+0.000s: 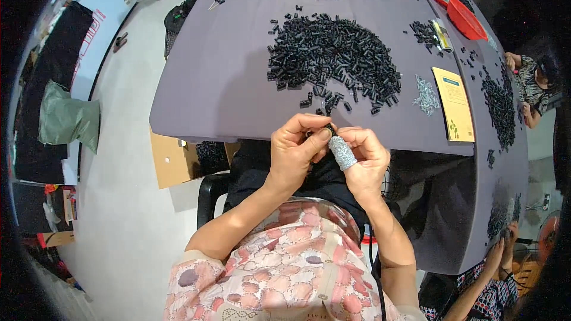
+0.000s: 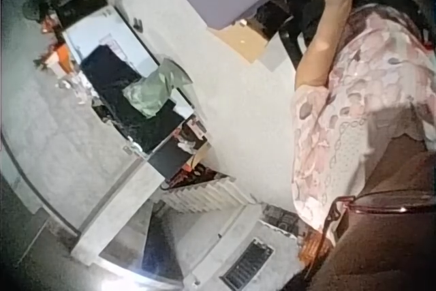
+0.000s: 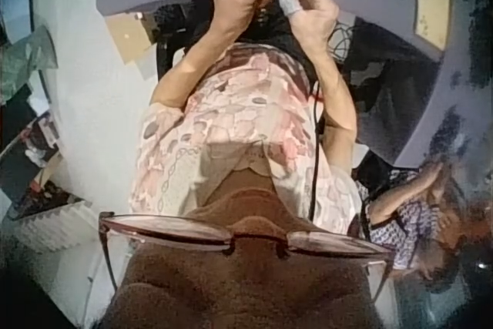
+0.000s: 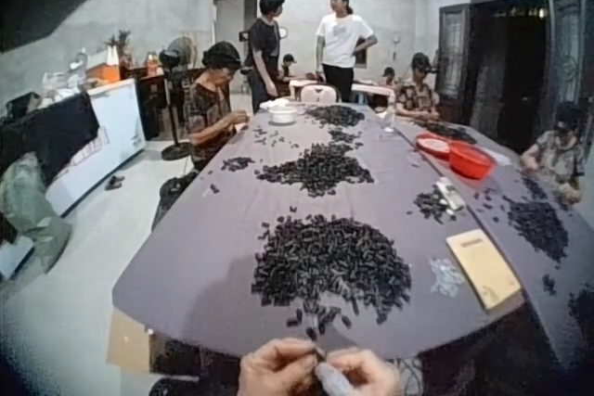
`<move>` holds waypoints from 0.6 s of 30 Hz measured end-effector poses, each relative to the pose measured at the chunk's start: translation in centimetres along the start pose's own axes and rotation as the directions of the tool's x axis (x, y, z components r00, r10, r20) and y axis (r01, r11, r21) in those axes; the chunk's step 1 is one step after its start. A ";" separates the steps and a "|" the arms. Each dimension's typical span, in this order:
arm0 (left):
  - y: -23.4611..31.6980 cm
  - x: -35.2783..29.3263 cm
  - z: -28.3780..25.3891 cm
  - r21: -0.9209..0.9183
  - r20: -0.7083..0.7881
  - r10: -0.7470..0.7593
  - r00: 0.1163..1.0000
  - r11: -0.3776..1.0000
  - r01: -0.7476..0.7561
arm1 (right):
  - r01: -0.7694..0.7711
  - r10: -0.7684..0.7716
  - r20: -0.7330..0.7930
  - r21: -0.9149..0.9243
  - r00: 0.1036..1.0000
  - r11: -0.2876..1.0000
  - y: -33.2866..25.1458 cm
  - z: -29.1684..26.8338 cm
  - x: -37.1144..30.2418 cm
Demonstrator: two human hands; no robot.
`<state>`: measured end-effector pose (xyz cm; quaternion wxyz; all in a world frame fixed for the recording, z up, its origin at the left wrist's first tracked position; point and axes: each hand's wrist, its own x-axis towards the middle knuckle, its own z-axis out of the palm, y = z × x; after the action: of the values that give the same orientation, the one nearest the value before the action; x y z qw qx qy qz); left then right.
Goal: Assembling small black plastic components at a workshop table.
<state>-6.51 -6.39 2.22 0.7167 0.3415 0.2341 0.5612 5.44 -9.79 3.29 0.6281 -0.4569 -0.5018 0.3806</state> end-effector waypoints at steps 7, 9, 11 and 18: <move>-0.1 -0.2 -0.1 0.196 0.019 0.053 0.998 0.979 -0.056 | 0.275 -0.258 0.097 -0.371 0.961 0.887 -0.4 -0.7 0.4; 0.1 -0.1 -0.1 0.113 0.013 0.017 1.000 0.993 -0.019 | 0.270 -0.259 0.077 -0.344 0.963 0.899 0.2 -0.7 0.5; 0.1 0.1 -0.1 0.029 0.012 -0.018 1.000 0.999 0.017 | 0.267 -0.263 0.056 -0.317 0.963 0.910 0.7 -0.6 0.4; 0.0 0.4 -0.6 -0.174 -0.007 -0.127 0.992 0.977 0.124 | 0.060 -0.063 -0.021 -0.090 0.998 0.994 1.0 -0.1 -0.1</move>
<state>-6.82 -5.86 1.79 0.7754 0.2573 0.2121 0.5363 5.46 -9.61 2.33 0.6245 -0.4732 -0.5246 0.3330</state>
